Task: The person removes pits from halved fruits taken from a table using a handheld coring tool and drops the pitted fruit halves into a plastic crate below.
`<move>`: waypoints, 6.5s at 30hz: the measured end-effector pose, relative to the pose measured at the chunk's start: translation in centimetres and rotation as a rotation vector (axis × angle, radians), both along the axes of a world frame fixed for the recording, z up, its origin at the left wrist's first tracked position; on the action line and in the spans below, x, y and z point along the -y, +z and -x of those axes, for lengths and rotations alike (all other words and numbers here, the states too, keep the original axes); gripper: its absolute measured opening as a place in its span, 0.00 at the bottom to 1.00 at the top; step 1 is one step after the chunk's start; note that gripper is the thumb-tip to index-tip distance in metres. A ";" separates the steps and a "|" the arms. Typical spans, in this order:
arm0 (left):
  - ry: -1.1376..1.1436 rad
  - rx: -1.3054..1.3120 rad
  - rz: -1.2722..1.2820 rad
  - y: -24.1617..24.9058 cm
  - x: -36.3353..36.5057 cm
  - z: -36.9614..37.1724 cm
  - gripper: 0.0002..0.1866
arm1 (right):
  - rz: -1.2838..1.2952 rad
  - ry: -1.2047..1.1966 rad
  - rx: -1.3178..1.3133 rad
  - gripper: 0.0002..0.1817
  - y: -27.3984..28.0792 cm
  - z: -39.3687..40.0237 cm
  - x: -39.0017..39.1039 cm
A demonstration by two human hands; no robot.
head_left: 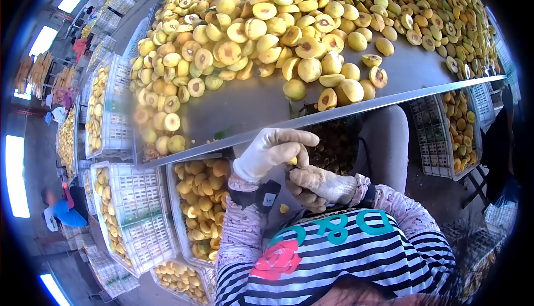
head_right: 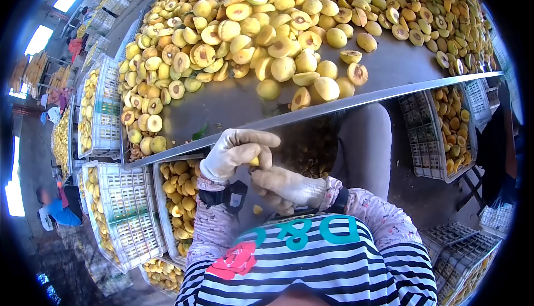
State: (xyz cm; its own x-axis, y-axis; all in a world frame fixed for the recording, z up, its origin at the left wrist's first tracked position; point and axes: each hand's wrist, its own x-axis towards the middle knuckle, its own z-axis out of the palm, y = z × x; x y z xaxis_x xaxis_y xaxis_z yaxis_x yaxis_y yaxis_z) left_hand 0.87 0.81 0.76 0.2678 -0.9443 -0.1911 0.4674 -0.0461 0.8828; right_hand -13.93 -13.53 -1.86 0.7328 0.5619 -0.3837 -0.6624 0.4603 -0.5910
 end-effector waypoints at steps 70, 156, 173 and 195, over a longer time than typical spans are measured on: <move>1.573 0.056 -0.044 -9.4 -16.4 1.9 0.13 | 0.234 -0.224 -0.449 0.26 -3.3 -2.4 -2.7; 1.037 -0.052 0.066 -2.2 3.3 5.6 0.19 | 0.673 -0.324 0.357 0.25 -1.8 -1.6 -1.1; 0.643 0.038 0.392 -2.4 3.4 4.0 0.19 | -0.135 -0.058 0.025 0.21 0.0 -0.2 1.3; 0.640 -0.099 0.339 -5.1 1.6 3.8 0.17 | 0.355 0.092 -0.040 0.16 1.0 -0.5 0.6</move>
